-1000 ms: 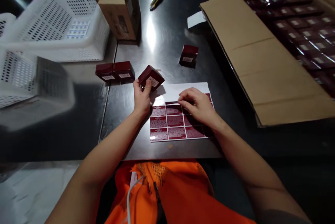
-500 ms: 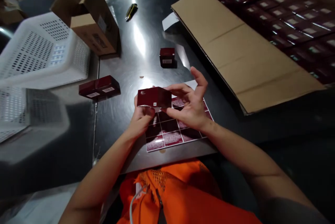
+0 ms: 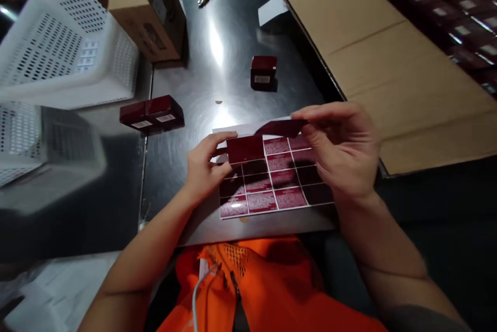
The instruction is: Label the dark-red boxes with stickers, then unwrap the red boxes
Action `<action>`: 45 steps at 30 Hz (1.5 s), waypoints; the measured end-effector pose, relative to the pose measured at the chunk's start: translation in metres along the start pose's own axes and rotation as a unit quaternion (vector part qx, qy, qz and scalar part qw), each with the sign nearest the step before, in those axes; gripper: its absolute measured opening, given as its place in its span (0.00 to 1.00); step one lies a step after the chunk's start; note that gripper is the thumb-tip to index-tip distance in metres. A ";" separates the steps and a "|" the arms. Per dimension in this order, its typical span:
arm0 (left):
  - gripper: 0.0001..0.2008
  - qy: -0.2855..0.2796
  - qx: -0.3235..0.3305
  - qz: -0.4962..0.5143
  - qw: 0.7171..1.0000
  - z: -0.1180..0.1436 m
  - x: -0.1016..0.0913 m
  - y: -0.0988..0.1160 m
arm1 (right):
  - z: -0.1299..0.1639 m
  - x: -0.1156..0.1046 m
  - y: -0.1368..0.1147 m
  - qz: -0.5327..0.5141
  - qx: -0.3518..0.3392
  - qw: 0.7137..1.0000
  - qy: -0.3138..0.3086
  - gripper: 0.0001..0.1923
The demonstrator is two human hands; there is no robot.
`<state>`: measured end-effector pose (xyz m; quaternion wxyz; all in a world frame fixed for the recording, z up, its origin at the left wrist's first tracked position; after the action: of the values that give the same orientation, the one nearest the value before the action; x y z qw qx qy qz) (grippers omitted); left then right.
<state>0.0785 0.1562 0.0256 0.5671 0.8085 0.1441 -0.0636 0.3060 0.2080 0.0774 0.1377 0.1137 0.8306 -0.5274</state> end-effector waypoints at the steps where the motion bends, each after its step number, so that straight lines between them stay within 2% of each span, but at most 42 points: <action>1: 0.18 -0.004 0.003 -0.008 1.000 0.000 0.001 0.000 | 0.000 0.002 0.001 -0.019 0.031 0.999 -0.036 0.06; 4: 0.17 -0.016 0.017 -0.029 0.999 0.001 0.002 0.003 | 0.003 0.015 0.005 -0.069 0.103 0.978 -0.169 0.09; 5: 0.17 -0.019 0.021 -0.033 0.999 0.002 0.002 0.005 | 0.004 0.018 0.006 -0.080 0.121 0.970 -0.196 0.10; 7: 0.17 -0.022 0.024 -0.038 0.999 0.003 0.002 0.007 | 0.006 0.023 0.009 -0.097 0.148 0.961 -0.214 0.10; 15: 0.18 -0.027 0.040 -0.063 0.997 0.005 0.002 0.011 | 0.009 0.033 0.013 -0.122 0.203 0.951 -0.201 0.09; 23: 0.19 -0.031 0.038 -0.068 0.996 0.006 0.002 0.011 | 0.009 0.033 0.014 -0.102 0.198 0.959 -0.172 0.07; 30: 0.18 -0.023 0.016 -0.060 0.998 0.006 0.002 0.010 | 0.010 0.033 0.012 -0.095 0.192 0.962 -0.172 0.06; 37: 0.19 -0.029 0.049 -0.059 0.997 0.006 0.003 0.013 | 0.010 0.034 0.012 -0.106 0.200 0.960 -0.164 0.05; 45: 0.18 -0.031 0.038 -0.078 0.996 0.007 0.003 0.012 | 0.011 0.033 0.012 -0.089 0.198 0.963 -0.162 0.05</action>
<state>0.0855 0.1466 0.0336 0.5335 0.8134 0.1863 -0.1379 0.2802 0.2048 0.0512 0.1982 -0.0225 0.6826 -0.7030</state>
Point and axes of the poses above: each hand's wrist, its own z-axis away from the middle knuckle, its own x-axis out of the palm, y = z × x, the point moved 4 cm from there along -z, towards the middle knuckle, and after that the axes turned 12 degrees about z, right-handed, at the moved point
